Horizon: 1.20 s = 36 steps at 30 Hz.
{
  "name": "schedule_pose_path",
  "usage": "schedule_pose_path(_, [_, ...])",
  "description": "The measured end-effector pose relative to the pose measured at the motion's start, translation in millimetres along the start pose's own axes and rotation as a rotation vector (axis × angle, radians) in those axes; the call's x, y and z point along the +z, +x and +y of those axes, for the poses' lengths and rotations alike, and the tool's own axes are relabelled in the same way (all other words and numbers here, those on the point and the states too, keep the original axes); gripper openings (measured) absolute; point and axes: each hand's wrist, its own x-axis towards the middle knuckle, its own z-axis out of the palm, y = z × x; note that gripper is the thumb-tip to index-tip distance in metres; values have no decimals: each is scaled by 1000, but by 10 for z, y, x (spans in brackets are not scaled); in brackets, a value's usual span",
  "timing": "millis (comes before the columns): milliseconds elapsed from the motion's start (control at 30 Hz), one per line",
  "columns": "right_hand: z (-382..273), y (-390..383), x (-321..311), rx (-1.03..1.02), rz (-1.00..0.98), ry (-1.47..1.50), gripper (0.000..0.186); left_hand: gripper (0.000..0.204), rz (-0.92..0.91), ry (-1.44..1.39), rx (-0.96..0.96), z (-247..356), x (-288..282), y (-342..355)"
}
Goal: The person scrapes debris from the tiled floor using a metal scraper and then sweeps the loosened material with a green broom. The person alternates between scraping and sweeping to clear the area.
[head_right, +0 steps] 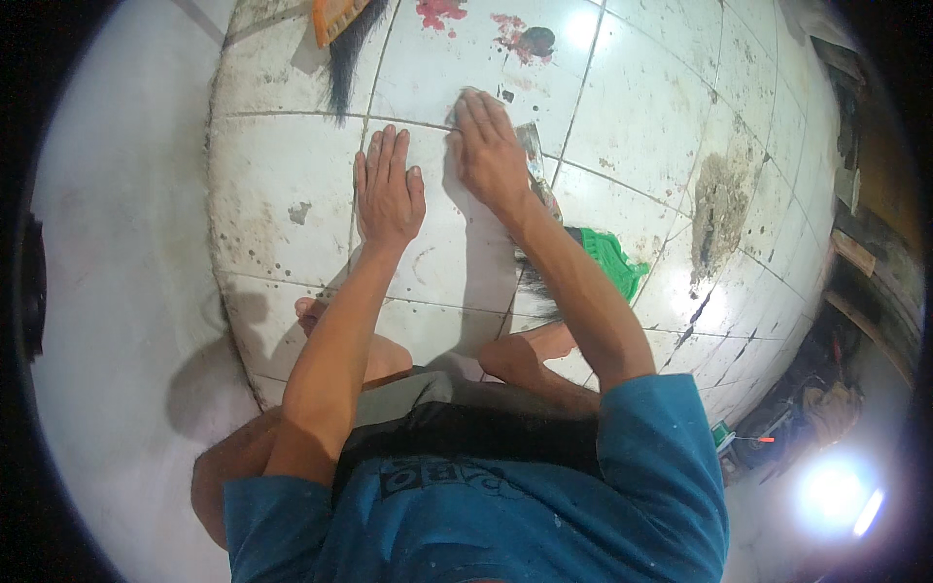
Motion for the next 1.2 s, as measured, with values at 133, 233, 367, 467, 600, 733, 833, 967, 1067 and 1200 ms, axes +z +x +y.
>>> schedule_pose_path(133, [-39, 277, 46, -144, -240, -83, 55, 60, 100, -132, -20, -88, 33, 38])
schedule_pose_path(233, [10, 507, 153, 16, -118, -165, 50, 61, 177, -226, 38, 141, -25, 374])
schedule_pose_path(367, [67, 526, 155, 29, -131, -152, 60, 68, 81, -271, 145, 368, -155, 898])
schedule_pose_path(467, [164, 472, 175, -96, -112, -55, 73, 68, -108, -146, 166, 468, -106, 1152])
schedule_pose_path(600, [174, 475, 345, -125, -189, -448, 88, 69, -188, 20, 245, 565, 39, 1316])
schedule_pose_path(733, [180, 303, 292, -9, -97, -435, 90, 73, -220, -8, 219, 917, 67, 1112])
schedule_pose_path(833, [182, 604, 213, 49, -77, -321, 87, 76, -38, -84, 250, 659, 152, 1439])
schedule_pose_path(967, [150, 412, 233, 115, -152, -272, 84, 75, -198, -132, 174, 715, 151, 1376])
schedule_pose_path(1067, [84, 147, 307, 126, -191, -209, 81, 74, -172, -168, 230, 619, 195, 1246])
schedule_pose_path(1200, [311, 815, -124, 278, -167, -73, 69, 69, -447, -344, 46, 802, -295, 1884])
